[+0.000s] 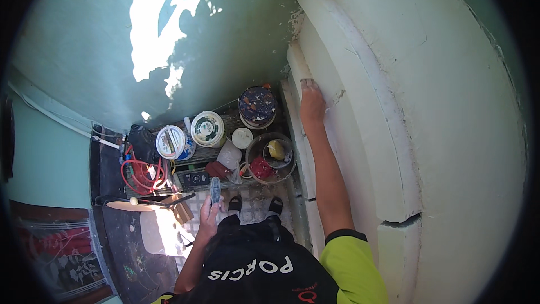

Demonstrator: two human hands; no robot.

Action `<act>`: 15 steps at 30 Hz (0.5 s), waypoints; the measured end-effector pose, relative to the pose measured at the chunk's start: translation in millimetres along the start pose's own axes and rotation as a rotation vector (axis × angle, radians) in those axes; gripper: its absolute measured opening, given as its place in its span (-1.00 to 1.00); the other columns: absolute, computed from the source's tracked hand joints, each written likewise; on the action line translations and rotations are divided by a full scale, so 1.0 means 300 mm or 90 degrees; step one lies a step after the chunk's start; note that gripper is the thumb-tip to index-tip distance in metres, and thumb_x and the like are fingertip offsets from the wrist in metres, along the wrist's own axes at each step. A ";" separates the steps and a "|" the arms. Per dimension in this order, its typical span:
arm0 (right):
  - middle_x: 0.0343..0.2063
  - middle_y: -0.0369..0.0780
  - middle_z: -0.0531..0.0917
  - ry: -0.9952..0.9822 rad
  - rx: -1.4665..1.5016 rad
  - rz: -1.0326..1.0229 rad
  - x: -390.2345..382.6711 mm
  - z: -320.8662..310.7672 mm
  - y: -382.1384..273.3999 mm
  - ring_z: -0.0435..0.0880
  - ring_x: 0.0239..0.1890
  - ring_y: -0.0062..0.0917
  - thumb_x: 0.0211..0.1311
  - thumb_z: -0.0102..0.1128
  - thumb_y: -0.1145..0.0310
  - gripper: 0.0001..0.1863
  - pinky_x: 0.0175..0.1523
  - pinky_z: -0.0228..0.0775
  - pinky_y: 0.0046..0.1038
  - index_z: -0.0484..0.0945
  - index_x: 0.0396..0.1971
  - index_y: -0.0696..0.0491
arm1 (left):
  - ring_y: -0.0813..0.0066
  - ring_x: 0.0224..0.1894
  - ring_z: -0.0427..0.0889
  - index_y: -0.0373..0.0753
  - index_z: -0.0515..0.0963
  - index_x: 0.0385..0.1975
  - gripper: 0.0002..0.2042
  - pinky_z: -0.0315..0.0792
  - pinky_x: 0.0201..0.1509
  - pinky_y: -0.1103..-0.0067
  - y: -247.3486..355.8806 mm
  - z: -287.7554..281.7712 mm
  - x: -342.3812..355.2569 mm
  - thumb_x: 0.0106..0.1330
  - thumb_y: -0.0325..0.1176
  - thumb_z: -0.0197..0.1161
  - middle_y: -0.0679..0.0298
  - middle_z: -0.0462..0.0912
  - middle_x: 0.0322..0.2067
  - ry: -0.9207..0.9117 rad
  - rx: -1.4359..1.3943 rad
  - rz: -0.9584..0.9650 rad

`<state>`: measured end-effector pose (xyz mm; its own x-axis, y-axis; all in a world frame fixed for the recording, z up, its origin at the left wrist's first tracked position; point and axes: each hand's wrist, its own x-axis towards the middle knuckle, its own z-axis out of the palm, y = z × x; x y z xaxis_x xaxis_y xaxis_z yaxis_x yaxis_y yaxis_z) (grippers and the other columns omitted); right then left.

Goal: Filling and smoothing cracks in an exterior wall using filler and a putty knife.

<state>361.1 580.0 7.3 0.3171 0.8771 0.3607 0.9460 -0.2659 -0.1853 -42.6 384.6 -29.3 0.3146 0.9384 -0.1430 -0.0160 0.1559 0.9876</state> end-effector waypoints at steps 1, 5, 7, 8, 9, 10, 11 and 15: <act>0.21 -0.08 0.53 -0.019 -0.002 -0.001 -0.056 -0.046 -0.023 0.48 0.28 -0.25 0.30 -0.06 0.57 -0.58 0.30 0.40 -0.33 0.50 0.15 0.18 | 0.60 -0.33 0.39 -0.35 0.43 -0.03 -0.77 0.34 -0.17 0.63 -0.008 -0.010 -0.001 0.49 -0.34 -0.02 0.34 0.44 -0.38 0.002 -0.005 0.005; 0.22 -0.09 0.52 0.010 -0.026 -0.040 -0.320 -0.062 0.007 0.47 0.30 -0.28 0.30 -0.05 0.57 -0.56 0.31 0.39 -0.35 0.49 0.18 0.16 | 0.60 -0.33 0.39 -0.35 0.44 -0.03 -0.77 0.34 -0.17 0.62 -0.033 -0.033 -0.009 0.49 -0.34 -0.03 0.34 0.44 -0.38 0.026 -0.004 0.017; 0.22 -0.10 0.52 -0.001 -0.061 -0.026 -0.376 -0.069 0.021 0.46 0.31 -0.29 0.29 -0.04 0.58 -0.55 0.32 0.38 -0.35 0.49 0.18 0.15 | 0.59 -0.32 0.39 -0.35 0.44 -0.04 -0.77 0.33 -0.15 0.62 -0.032 -0.030 -0.013 0.49 -0.34 -0.03 0.34 0.44 -0.38 0.021 -0.018 0.012; 0.22 -0.10 0.52 -0.001 -0.062 -0.027 -0.354 -0.057 0.018 0.46 0.31 -0.29 0.29 -0.04 0.58 -0.55 0.32 0.38 -0.35 0.49 0.18 0.15 | 0.59 -0.32 0.39 -0.35 0.44 -0.04 -0.77 0.33 -0.15 0.62 -0.042 -0.026 -0.017 0.49 -0.34 -0.03 0.34 0.44 -0.38 0.021 -0.019 0.013; 0.22 -0.10 0.52 0.023 -0.047 -0.042 -0.307 -0.032 0.009 0.47 0.30 -0.31 0.28 -0.03 0.58 -0.56 0.32 0.38 -0.36 0.49 0.17 0.15 | 0.59 -0.32 0.39 -0.35 0.44 -0.04 -0.76 0.33 -0.15 0.62 -0.058 -0.017 -0.020 0.48 -0.33 -0.03 0.34 0.43 -0.39 0.023 -0.026 0.000; 0.21 -0.11 0.53 0.049 -0.033 -0.050 -0.252 -0.014 -0.007 0.48 0.29 -0.32 0.28 -0.02 0.57 -0.56 0.31 0.38 -0.36 0.50 0.17 0.16 | 0.59 -0.31 0.39 -0.36 0.43 -0.04 -0.76 0.33 -0.15 0.62 -0.062 -0.011 -0.014 0.48 -0.33 -0.03 0.34 0.43 -0.39 0.018 -0.030 -0.012; 0.18 -0.11 0.55 0.065 -0.052 -0.055 -0.185 0.016 -0.014 0.49 0.27 -0.33 0.27 -0.01 0.57 -0.57 0.30 0.40 -0.36 0.51 0.14 0.16 | 0.59 -0.31 0.39 -0.36 0.43 -0.03 -0.76 0.33 -0.14 0.62 -0.053 0.001 -0.004 0.48 -0.33 -0.03 0.33 0.43 -0.39 0.002 -0.027 0.000; 0.18 -0.08 0.55 0.020 -0.030 -0.004 0.076 0.037 -0.044 0.52 0.22 -0.23 0.25 -0.07 0.60 -0.55 0.26 0.43 -0.31 0.52 0.15 0.13 | 0.60 -0.32 0.39 -0.35 0.43 -0.02 -0.74 0.34 -0.16 0.62 -0.030 0.029 0.017 0.49 -0.30 -0.01 0.32 0.44 -0.35 -0.041 -0.019 0.028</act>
<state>355.2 607.9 7.9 0.3131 0.8661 0.3896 0.9496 -0.2804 -0.1399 -32.6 385.3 -38.3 0.3731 0.9229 -0.0946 -0.0583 0.1251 0.9904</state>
